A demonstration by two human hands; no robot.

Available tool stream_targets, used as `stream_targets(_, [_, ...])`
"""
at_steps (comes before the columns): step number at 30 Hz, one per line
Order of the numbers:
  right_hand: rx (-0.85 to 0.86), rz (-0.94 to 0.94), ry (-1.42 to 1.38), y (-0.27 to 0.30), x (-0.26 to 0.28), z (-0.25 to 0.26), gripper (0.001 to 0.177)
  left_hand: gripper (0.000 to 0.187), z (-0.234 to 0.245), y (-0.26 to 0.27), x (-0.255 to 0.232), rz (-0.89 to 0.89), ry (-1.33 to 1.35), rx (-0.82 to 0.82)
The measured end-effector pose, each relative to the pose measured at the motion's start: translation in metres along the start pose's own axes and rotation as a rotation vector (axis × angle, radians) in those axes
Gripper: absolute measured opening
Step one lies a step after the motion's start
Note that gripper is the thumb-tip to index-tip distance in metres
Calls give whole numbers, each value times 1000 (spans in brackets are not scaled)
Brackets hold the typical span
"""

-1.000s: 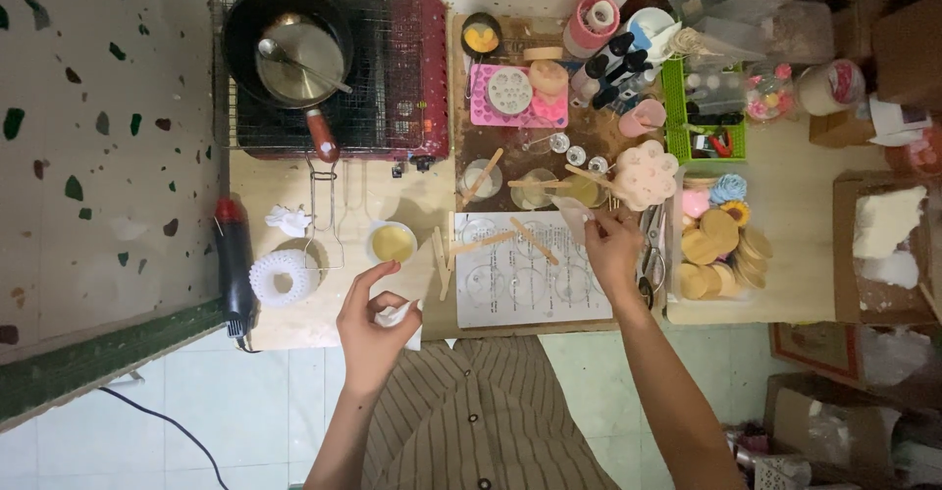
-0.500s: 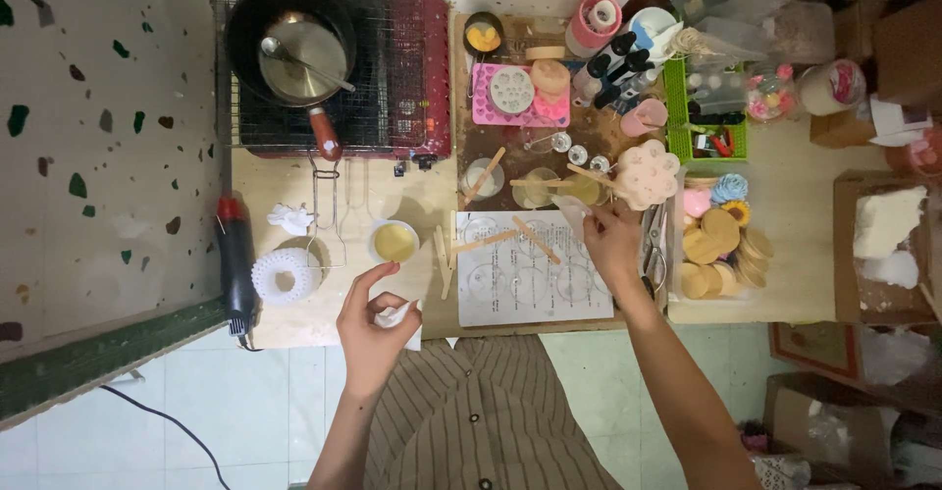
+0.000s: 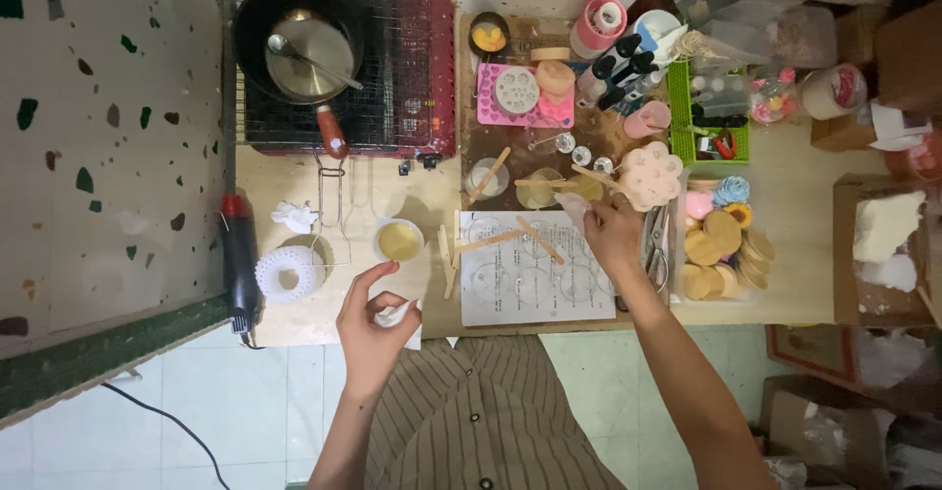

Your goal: Pouring melted wax into containers and cutting solid wax blocks for candle preparation.

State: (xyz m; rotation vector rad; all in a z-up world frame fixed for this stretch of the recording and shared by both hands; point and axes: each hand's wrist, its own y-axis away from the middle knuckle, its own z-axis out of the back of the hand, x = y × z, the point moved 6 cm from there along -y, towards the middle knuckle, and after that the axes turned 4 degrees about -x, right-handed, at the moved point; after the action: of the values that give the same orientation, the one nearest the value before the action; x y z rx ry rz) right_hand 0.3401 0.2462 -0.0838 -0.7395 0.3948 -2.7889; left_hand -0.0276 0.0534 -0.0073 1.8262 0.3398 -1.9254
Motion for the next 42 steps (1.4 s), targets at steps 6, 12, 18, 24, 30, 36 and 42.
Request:
stream_targets(6, [27,40,35,-2,-4,-6,14,59,2,-1,3,1,25,-8])
stream_targets(12, [22,52,18,-7,7,-2,14,59,4,-2,4,-1,33,-2])
stream_targets(18, [86,67,108,-7,0,-10,11,60,6,-4,8,-9,47,-4])
stream_targets(24, [96,74,103,-9,7,-9,13,60,9,-4,11,2,48,-10])
stream_targets(30, [149,138,192,-13,10,-14,9,58,11,-3,13,5,60,-6])
stream_targets(36, [162,154,198,-16,15,-17,13,60,14,-2,14,5,63,-21])
stream_targets(42, [226,162,239,-20,24,-20,12,61,19,-1,17,4,55,-27])
